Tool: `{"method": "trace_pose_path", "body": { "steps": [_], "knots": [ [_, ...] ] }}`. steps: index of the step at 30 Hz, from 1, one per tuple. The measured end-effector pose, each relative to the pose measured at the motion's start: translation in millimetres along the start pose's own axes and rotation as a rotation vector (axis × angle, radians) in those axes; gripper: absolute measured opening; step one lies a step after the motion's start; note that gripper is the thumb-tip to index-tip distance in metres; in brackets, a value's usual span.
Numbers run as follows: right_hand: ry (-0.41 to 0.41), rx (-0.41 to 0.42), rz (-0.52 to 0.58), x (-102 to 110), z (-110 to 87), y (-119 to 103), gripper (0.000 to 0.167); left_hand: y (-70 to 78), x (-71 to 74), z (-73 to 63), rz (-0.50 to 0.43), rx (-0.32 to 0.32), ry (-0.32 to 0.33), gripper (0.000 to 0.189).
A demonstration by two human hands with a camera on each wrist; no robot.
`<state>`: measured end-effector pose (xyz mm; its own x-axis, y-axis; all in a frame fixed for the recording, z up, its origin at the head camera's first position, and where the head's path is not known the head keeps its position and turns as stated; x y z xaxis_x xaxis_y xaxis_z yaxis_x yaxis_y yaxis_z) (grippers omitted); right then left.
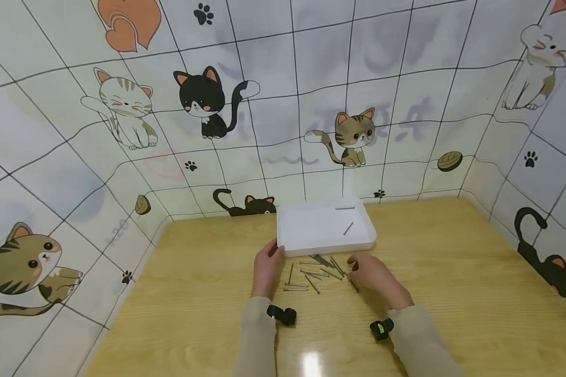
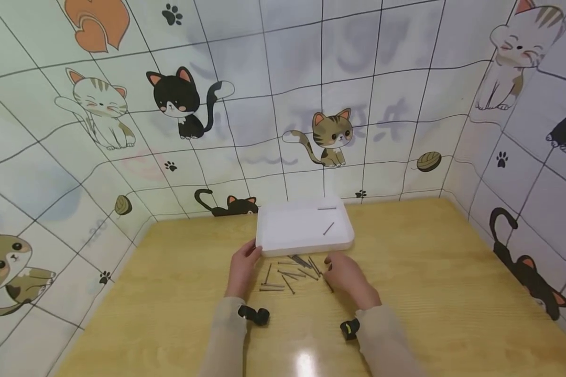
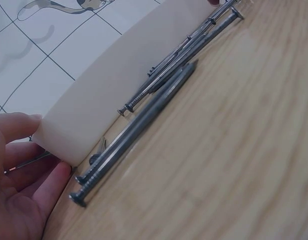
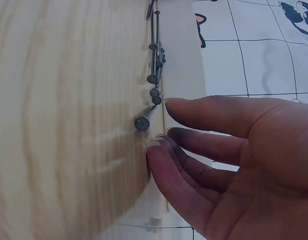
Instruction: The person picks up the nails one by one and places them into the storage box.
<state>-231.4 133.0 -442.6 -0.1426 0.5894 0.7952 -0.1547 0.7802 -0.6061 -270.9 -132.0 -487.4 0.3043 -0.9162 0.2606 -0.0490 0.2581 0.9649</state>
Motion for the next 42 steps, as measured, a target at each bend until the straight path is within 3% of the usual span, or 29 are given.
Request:
{"method": "trace_pose_path", "body": {
  "steps": [7, 15, 26, 42],
  "knots": [
    [0.047, 0.043, -0.053, -7, -14.6, -2, 0.018, -4.2, 1.1, -13.4, 0.012, 0.021, -0.001, 0.042],
    [0.068, 0.065, -0.095, -1, -15.9, -11, 0.003, 0.0, 4.3, -12.2, -0.024, -0.02, -0.007, 0.043],
    [0.061, 0.038, -0.197, 1, -17.2, -18, 0.01, -2.2, 3.7, -7.0, -0.031, -0.014, -0.018, 0.043],
    [0.029, -0.001, -0.195, 0, -22.1, -17, 0.019, 0.5, 2.9, -8.4, -0.027, -0.01, -0.024, 0.042]
  ]
}}
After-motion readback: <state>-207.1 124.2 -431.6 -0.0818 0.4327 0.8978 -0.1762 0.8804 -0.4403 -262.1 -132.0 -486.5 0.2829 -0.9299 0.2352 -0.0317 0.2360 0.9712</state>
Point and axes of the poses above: each hand's wrist, its own z-axis towards the middle knuckle, its own x-axis out of the back of the hand, y = z × x, the point moved 3 cm from there along z, towards the middle knuckle, and after that the axes turned 5 degrees about y, right-handed, at the moved point
